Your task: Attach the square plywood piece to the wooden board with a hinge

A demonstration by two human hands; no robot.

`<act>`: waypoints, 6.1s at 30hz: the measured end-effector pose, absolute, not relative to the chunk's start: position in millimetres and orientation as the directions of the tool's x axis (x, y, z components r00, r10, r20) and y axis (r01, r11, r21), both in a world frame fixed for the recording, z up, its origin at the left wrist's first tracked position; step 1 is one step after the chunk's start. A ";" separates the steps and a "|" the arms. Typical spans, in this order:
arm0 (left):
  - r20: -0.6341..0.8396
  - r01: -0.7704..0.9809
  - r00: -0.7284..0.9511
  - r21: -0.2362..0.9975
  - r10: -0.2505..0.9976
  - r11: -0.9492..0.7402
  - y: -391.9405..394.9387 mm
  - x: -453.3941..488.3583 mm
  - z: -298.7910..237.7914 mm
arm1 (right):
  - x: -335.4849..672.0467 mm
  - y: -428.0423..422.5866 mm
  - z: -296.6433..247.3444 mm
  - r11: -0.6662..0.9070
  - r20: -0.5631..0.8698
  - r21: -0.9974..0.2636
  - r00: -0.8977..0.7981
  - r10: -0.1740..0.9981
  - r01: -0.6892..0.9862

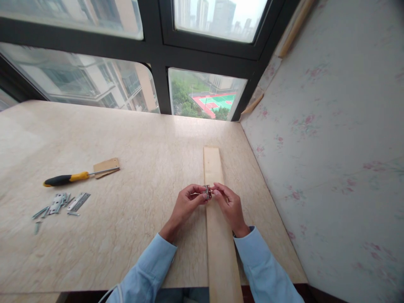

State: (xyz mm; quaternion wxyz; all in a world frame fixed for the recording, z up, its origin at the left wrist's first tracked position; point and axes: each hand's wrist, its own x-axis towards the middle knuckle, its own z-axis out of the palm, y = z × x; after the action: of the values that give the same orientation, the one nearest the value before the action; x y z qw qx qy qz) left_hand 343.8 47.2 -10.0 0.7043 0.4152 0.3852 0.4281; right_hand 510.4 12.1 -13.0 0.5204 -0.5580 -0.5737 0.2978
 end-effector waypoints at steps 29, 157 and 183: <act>-0.385 -0.027 0.329 0.909 0.862 0.416 59.2 345.1 -6.6 | 512.3 15.3 -23.6 0.382 0.458 -0.539 -0.120 0.881 0.751; 0.389 0.688 0.530 0.322 0.753 -0.650 103.4 119.5 40.1 | 525.1 19.5 -41.1 0.499 0.537 -0.483 -0.206 0.818 0.720; 0.066 0.599 0.674 0.535 0.736 -0.596 75.6 263.9 -4.5 | 519.9 18.6 -30.4 0.432 0.474 -0.574 -0.148 0.868 0.696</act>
State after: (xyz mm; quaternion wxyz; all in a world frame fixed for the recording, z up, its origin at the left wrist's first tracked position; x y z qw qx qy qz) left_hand 263.9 75.6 -4.5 0.2426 0.8820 0.3784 0.1416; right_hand 519.9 18.6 -30.4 0.3925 -0.5216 -0.7496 0.1095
